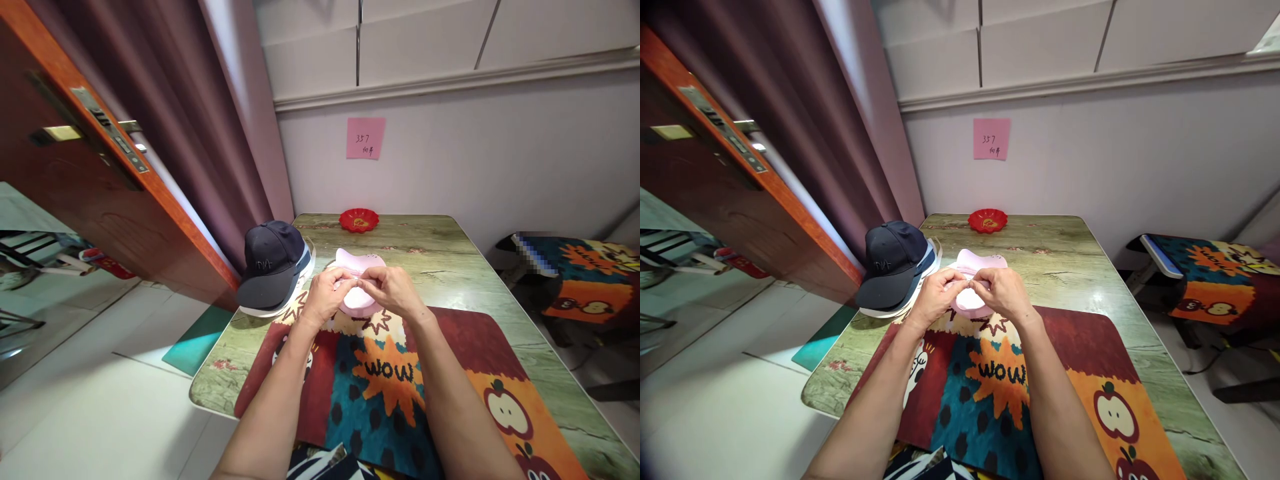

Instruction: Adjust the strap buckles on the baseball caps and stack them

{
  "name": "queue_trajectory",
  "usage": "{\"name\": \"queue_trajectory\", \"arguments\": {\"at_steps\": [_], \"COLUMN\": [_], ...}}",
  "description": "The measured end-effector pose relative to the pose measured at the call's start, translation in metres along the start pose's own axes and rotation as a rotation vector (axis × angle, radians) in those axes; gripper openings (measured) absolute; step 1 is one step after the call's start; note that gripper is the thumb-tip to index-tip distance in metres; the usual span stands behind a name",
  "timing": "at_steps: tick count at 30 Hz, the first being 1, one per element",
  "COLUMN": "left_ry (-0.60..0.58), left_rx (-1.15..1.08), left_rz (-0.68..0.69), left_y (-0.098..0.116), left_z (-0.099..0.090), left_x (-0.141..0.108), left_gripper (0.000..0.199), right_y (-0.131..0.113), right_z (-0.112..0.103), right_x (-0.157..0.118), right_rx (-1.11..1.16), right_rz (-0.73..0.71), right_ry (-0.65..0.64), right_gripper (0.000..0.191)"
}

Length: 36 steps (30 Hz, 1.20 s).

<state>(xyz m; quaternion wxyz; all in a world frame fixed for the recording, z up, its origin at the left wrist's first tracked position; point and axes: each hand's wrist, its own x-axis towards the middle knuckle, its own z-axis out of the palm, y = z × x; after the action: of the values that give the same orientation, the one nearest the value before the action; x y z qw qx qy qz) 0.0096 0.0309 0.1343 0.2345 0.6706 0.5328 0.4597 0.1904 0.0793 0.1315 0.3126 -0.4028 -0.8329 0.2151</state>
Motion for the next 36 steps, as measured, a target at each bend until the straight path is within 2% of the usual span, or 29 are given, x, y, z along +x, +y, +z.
{"name": "queue_trajectory", "arguments": {"at_steps": [6, 12, 18, 25, 27, 29, 32, 34, 36], "left_ry": [0.053, -0.035, -0.056, -0.037, -0.031, -0.008, 0.035, 0.065, 0.100], "left_rx": [0.020, 0.032, 0.050, 0.134, 0.133, 0.148, 0.194, 0.215, 0.223], "left_rz": [0.007, -0.023, 0.071, 0.094, 0.084, 0.064, 0.055, 0.077, 0.108], "left_y": [-0.009, -0.013, -0.008, -0.003, -0.003, -0.004, -0.009, -0.013, -0.017], "left_z": [0.005, -0.001, -0.002, -0.001, -0.004, -0.008, -0.016, -0.020, -0.022], "left_x": [0.000, 0.003, 0.004, 0.004, 0.003, 0.002, 0.001, 0.002, 0.003], "left_gripper": [0.009, 0.029, 0.009, 0.009, 0.009, 0.016, 0.018, 0.017, 0.018], "right_y": [-0.002, 0.000, 0.003, 0.005, 0.010, 0.020, 0.040, 0.049, 0.052], "right_z": [0.001, -0.004, -0.004, 0.000, -0.004, -0.011, -0.025, -0.032, -0.037], "right_x": [0.000, -0.001, -0.002, 0.001, 0.000, -0.002, -0.007, -0.011, -0.014], "right_rx": [0.000, 0.071, 0.136, 0.169, 0.269, 0.347, 0.339, 0.305, 0.281], "right_rz": [0.031, 0.056, 0.027, 0.031, 0.051, 0.104, 0.201, 0.232, 0.236], "right_ry": [0.024, -0.004, 0.012, 0.000, 0.008, 0.068, 0.181, 0.190, 0.136], "right_gripper": [0.028, 0.030, 0.030, 0.033, 0.033, 0.038, 0.043, 0.043, 0.042]}}
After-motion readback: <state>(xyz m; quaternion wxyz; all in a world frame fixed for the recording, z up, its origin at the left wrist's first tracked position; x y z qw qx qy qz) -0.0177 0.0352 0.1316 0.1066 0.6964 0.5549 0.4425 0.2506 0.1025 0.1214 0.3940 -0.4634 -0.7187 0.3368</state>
